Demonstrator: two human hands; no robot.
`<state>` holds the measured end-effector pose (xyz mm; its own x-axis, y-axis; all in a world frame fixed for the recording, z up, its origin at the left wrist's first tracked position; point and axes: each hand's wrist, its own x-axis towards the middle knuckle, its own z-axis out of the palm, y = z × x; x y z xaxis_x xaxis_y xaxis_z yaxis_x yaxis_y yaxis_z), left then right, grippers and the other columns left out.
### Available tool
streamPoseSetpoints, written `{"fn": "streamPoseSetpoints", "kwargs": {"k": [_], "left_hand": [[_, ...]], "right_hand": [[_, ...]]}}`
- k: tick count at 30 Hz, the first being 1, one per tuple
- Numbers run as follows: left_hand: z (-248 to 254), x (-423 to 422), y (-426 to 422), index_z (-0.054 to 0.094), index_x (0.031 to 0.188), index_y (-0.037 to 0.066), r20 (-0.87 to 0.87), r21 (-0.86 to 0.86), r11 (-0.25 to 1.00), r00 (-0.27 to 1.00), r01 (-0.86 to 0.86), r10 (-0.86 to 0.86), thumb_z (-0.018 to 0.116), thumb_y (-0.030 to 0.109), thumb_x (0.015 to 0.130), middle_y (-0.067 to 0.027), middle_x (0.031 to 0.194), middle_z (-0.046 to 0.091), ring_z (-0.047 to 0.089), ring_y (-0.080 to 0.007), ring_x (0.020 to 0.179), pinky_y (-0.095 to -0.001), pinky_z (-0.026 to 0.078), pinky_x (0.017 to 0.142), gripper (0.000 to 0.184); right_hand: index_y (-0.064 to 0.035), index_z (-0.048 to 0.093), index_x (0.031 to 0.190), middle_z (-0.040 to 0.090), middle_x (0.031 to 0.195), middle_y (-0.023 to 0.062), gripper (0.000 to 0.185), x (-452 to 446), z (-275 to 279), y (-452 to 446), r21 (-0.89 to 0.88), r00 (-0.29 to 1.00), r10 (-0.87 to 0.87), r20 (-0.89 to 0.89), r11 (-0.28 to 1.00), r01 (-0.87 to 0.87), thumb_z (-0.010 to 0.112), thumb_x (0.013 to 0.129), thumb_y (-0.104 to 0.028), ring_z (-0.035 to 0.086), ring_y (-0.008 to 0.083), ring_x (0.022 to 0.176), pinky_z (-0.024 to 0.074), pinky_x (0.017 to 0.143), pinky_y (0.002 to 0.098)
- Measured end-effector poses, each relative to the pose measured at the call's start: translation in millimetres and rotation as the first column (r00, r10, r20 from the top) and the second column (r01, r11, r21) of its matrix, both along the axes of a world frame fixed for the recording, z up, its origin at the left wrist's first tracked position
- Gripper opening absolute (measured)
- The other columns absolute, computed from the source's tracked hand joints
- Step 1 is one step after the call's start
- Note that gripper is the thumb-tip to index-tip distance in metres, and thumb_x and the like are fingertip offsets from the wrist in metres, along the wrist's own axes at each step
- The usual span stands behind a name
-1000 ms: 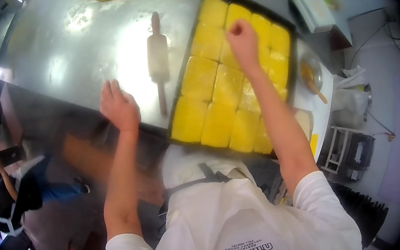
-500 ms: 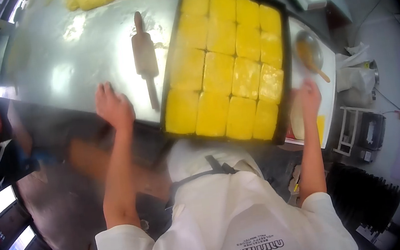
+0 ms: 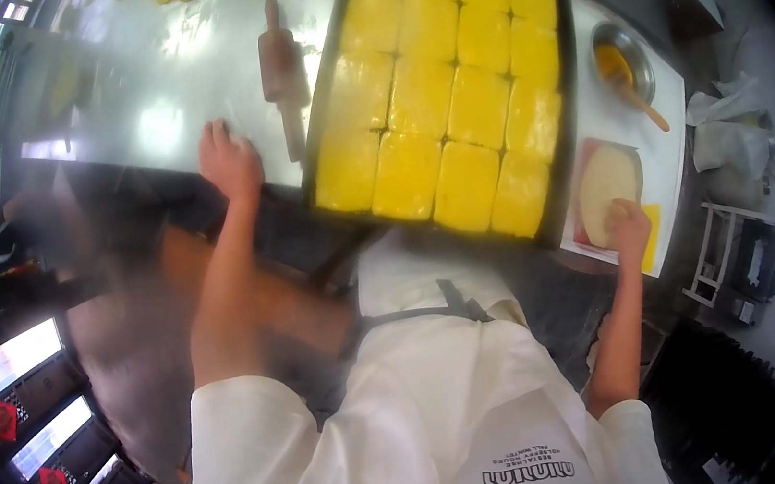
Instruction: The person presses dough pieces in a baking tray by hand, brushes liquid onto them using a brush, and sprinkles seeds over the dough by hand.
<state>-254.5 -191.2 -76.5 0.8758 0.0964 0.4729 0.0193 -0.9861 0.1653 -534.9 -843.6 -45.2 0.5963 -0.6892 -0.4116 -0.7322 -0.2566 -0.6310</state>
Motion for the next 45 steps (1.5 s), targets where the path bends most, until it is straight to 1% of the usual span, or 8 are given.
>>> {"fn": "streamPoseSetpoints", "kwargs": {"k": [7,13,16,22,33,37,40,45], "left_hand": [[-6,0,4,0.063,0.129,0.006,-0.044,-0.043,0.998,0.998,-0.043,0.041,0.059,0.016,0.090,-0.0179,0.140,0.060,0.054,-0.0373,0.129,-0.0490,0.041,0.109,0.041],[-10,0,8,0.064,0.129,0.007,-0.030,-0.076,0.996,0.998,-0.048,0.046,0.063,0.016,0.087,-0.0177,0.140,0.060,0.054,-0.0378,0.128,-0.0522,0.041,0.106,0.043],[-12,-1,9,0.064,0.129,0.006,-0.005,-0.091,0.995,0.999,-0.043,0.043,0.064,0.016,0.086,-0.0179,0.139,0.060,0.054,-0.0377,0.128,-0.0526,0.042,0.105,0.044],[-14,-1,12,0.064,0.127,0.006,0.110,-0.078,0.996,0.993,-0.037,0.046,0.062,0.017,0.086,-0.0200,0.138,0.060,0.056,-0.0384,0.125,-0.0528,0.043,0.103,0.043],[-12,-1,7,0.062,0.134,0.011,-0.014,-0.079,0.990,0.993,-0.120,0.119,0.064,0.018,0.088,-0.0143,0.146,0.057,0.050,-0.0327,0.136,-0.0528,0.037,0.109,0.046],[-10,-1,5,0.061,0.137,0.012,-0.073,-0.060,0.988,0.988,-0.139,0.134,0.062,0.022,0.089,-0.0120,0.151,0.054,0.047,-0.0323,0.140,-0.0518,0.035,0.113,0.049],[-14,0,7,0.060,0.139,0.012,-0.061,-0.078,0.990,0.992,-0.118,0.113,0.059,0.024,0.092,-0.0111,0.151,0.053,0.045,-0.0318,0.141,-0.0520,0.034,0.113,0.048],[-12,-1,4,0.059,0.140,0.012,-0.099,-0.049,0.991,0.988,-0.121,0.116,0.055,0.026,0.095,-0.0104,0.152,0.053,0.044,-0.0312,0.142,-0.0519,0.032,0.114,0.048]], "right_hand": [[0.0052,0.061,0.129,0.068,0.112,0.0110,0.031,53,58,12,0.595,0.859,-0.299,0.415,0.804,-0.007,0.065,0.100,-0.005,0.067,0.0157,0.099,0.0573,0.086,0.0243],[0.0022,0.067,0.125,0.072,0.101,0.0090,0.034,169,121,225,0.345,0.838,0.168,0.519,0.856,-0.385,0.069,0.096,-0.015,0.068,0.0120,0.086,0.0564,0.083,0.0277],[0.0029,0.072,0.113,0.073,0.088,0.0077,0.023,208,68,304,0.360,0.727,0.544,0.418,0.636,-0.683,0.067,0.093,-0.009,0.069,0.0137,0.074,0.0580,0.073,0.0287],[0.0014,0.074,0.106,0.074,0.085,0.0099,0.018,212,50,377,0.378,0.649,0.697,0.304,0.537,-0.754,0.064,0.092,-0.005,0.070,0.0145,0.072,0.0564,0.068,0.0284],[0.0007,0.070,0.114,0.073,0.099,0.0064,0.019,193,131,269,0.191,0.784,0.220,0.580,0.899,-0.394,0.067,0.097,-0.007,0.069,0.0132,0.081,0.0570,0.077,0.0263],[0.0004,0.069,0.113,0.071,0.095,0.0060,0.018,172,95,269,0.208,0.807,0.511,0.295,0.790,-0.577,0.066,0.096,-0.005,0.068,0.0126,0.078,0.0566,0.074,0.0260],[0.0003,0.068,0.111,0.070,0.092,0.0066,0.017,167,75,285,0.248,0.855,0.219,0.471,0.897,-0.367,0.065,0.095,-0.005,0.067,0.0134,0.073,0.0551,0.070,0.0273],[0.0008,0.068,0.103,0.068,0.084,0.0103,0.012,147,67,316,0.175,0.802,0.489,0.344,0.805,-0.566,0.065,0.092,-0.003,0.066,0.0160,0.074,0.0528,0.071,0.0313]]}}
